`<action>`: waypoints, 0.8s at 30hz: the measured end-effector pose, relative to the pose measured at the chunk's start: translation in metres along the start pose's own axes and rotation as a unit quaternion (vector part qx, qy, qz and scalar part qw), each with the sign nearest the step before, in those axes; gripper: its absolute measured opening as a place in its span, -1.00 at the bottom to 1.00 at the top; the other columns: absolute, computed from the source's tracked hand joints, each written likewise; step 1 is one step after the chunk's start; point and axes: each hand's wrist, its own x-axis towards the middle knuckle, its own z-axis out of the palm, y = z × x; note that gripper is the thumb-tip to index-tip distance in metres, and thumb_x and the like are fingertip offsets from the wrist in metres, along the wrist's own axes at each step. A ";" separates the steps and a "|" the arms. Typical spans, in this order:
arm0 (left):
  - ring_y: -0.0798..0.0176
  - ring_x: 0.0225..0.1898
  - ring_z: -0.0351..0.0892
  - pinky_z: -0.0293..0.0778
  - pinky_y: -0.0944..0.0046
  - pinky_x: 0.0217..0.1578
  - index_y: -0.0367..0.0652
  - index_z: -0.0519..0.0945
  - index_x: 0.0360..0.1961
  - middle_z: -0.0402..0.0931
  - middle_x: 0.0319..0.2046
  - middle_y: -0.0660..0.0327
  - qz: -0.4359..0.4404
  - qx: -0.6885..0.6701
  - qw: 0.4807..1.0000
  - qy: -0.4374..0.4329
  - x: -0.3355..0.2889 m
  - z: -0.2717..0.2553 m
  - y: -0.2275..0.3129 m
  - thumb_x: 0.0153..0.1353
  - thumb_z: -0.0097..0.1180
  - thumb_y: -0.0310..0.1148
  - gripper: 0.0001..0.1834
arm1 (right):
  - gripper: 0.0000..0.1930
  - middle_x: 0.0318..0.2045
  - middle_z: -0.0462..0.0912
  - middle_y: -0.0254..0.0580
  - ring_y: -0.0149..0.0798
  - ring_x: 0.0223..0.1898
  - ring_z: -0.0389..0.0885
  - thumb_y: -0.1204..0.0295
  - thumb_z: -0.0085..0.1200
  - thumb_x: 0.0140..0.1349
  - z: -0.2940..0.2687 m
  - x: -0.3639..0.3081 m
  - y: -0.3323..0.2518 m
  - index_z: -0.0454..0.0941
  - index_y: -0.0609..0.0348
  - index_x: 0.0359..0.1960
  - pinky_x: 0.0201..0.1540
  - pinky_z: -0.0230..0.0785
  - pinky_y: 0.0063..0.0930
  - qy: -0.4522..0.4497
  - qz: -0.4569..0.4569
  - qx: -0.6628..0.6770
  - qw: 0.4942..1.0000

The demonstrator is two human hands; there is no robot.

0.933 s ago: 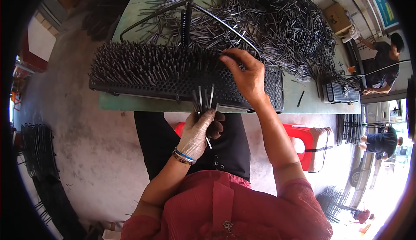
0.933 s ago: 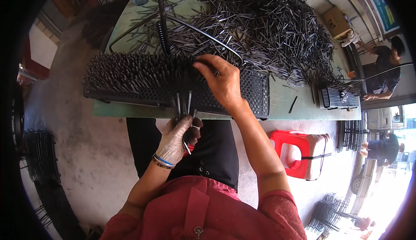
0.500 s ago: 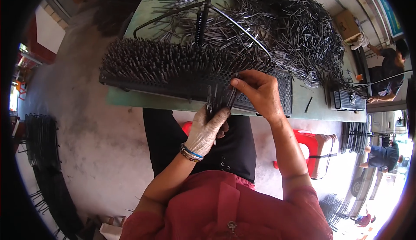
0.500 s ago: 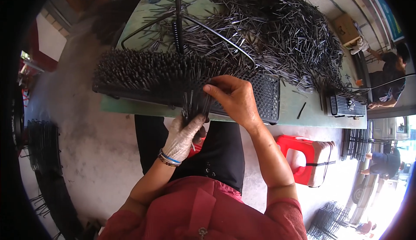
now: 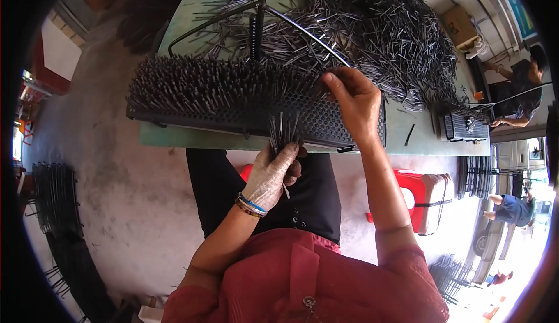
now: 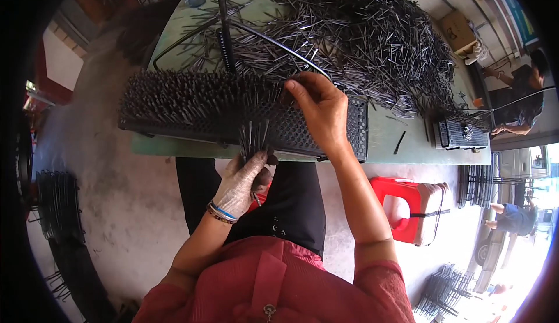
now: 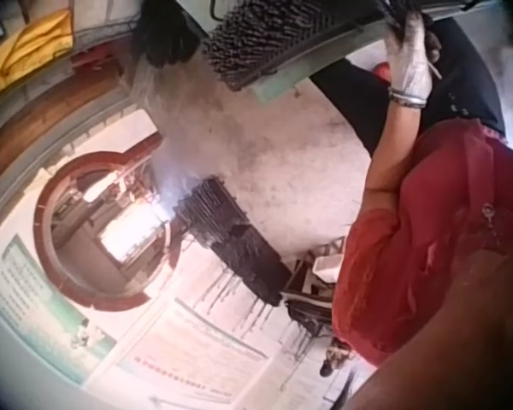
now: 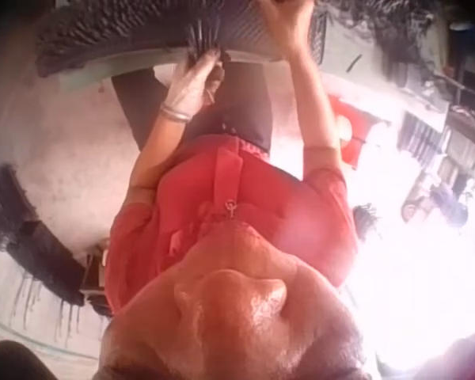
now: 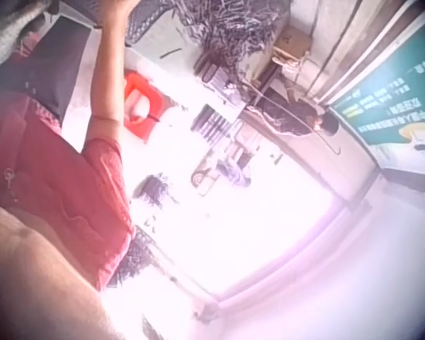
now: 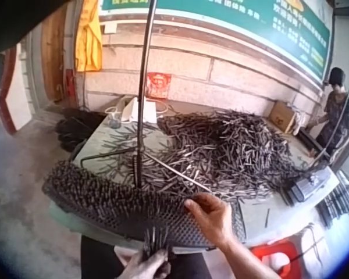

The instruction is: Sorting thin metal rods and inserting them into a grid holder for assembly.

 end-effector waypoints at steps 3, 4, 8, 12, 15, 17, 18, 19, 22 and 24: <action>0.51 -0.52 0.44 0.32 0.51 -0.59 -0.17 0.50 -0.12 0.57 -0.30 0.24 -0.041 -0.035 0.999 -0.009 0.002 0.002 -0.004 0.32 0.10 -0.22 -0.74 | -0.76 -0.43 0.68 -0.28 -0.54 -0.41 0.57 0.44 0.28 0.17 0.009 0.007 0.011 0.61 0.32 -0.18 -0.34 0.42 -0.65 0.031 -0.029 -0.057 0.997; 0.50 -0.52 0.44 0.32 0.51 -0.59 -0.17 0.50 -0.13 0.56 -0.31 0.24 -0.047 -0.039 0.998 -0.011 0.003 0.002 -0.005 0.32 0.09 -0.22 -0.75 | -0.77 -0.42 0.69 -0.27 -0.53 -0.40 0.58 0.44 0.28 0.16 0.011 0.009 0.016 0.62 0.29 -0.19 -0.31 0.44 -0.64 0.036 -0.057 -0.094 0.993; 0.49 -0.52 0.45 0.33 0.50 -0.58 -0.18 0.50 -0.13 0.56 -0.32 0.23 -0.055 -0.044 0.997 -0.015 0.004 -0.001 -0.007 0.33 0.08 -0.22 -0.75 | -0.80 -0.38 0.70 -0.32 -0.57 -0.38 0.58 0.47 0.25 0.18 0.016 0.010 0.025 0.63 0.25 -0.17 -0.31 0.44 -0.67 0.021 -0.073 -0.146 0.986; 0.49 -0.52 0.45 0.32 0.50 -0.58 -0.18 0.50 -0.13 0.56 -0.32 0.22 -0.053 -0.038 0.998 -0.011 0.004 -0.002 -0.007 0.33 0.08 -0.22 -0.75 | -0.80 -0.35 0.72 -0.25 -0.50 -0.32 0.64 0.48 0.26 0.17 0.016 0.009 0.021 0.63 0.26 -0.18 -0.24 0.47 -0.62 -0.004 -0.121 -0.152 0.981; 0.49 -0.52 0.45 0.32 0.50 -0.58 -0.19 0.49 -0.12 0.56 -0.32 0.22 -0.055 -0.040 0.998 -0.017 0.003 -0.001 -0.006 0.33 0.08 -0.21 -0.73 | -0.79 -0.32 0.73 -0.19 -0.44 -0.27 0.68 0.50 0.27 0.15 0.016 0.006 0.020 0.63 0.24 -0.18 -0.19 0.49 -0.59 -0.009 -0.169 -0.212 0.962; 0.49 -0.52 0.45 0.33 0.50 -0.58 -0.20 0.50 -0.10 0.56 -0.32 0.21 -0.054 -0.031 0.998 -0.018 0.005 -0.003 -0.007 0.33 0.08 -0.19 -0.71 | -0.79 -0.33 0.73 -0.20 -0.43 -0.29 0.69 0.51 0.27 0.13 0.017 0.005 0.021 0.64 0.22 -0.17 -0.19 0.49 -0.58 -0.017 -0.174 -0.208 0.962; 0.49 -0.52 0.45 0.33 0.50 -0.58 -0.20 0.50 -0.10 0.56 -0.32 0.21 -0.055 -0.031 0.998 -0.019 0.004 -0.003 -0.007 0.33 0.08 -0.19 -0.71 | -0.79 -0.33 0.73 -0.20 -0.43 -0.29 0.69 0.51 0.27 0.13 0.017 0.005 0.022 0.64 0.22 -0.17 -0.19 0.49 -0.58 -0.017 -0.174 -0.209 0.962; 0.49 -0.51 0.46 0.34 0.50 -0.57 -0.21 0.50 -0.09 0.57 -0.32 0.21 -0.057 -0.035 0.998 -0.015 0.004 -0.002 -0.006 0.33 0.07 -0.19 -0.70 | -0.79 -0.33 0.73 -0.20 -0.43 -0.29 0.69 0.51 0.27 0.13 0.017 0.005 0.023 0.64 0.22 -0.17 -0.19 0.49 -0.58 -0.008 -0.170 -0.206 0.964; 0.47 -0.49 0.49 0.36 0.49 -0.56 -0.22 0.50 -0.08 0.58 -0.31 0.19 -0.058 -0.042 0.997 -0.016 0.004 -0.005 -0.007 0.34 0.06 -0.20 -0.69 | -0.78 -0.31 0.72 -0.19 -0.44 -0.28 0.68 0.51 0.27 0.13 0.021 0.003 0.024 0.64 0.22 -0.17 -0.18 0.48 -0.58 0.004 -0.157 -0.193 0.968; 0.45 -0.48 0.51 0.38 0.48 -0.55 -0.22 0.51 -0.08 0.58 -0.31 0.18 -0.057 -0.045 0.997 -0.024 0.005 -0.006 -0.006 0.34 0.06 -0.21 -0.70 | -0.78 -0.30 0.72 -0.19 -0.44 -0.27 0.68 0.52 0.27 0.13 0.022 0.002 0.026 0.64 0.22 -0.16 -0.18 0.47 -0.58 0.010 -0.148 -0.185 0.971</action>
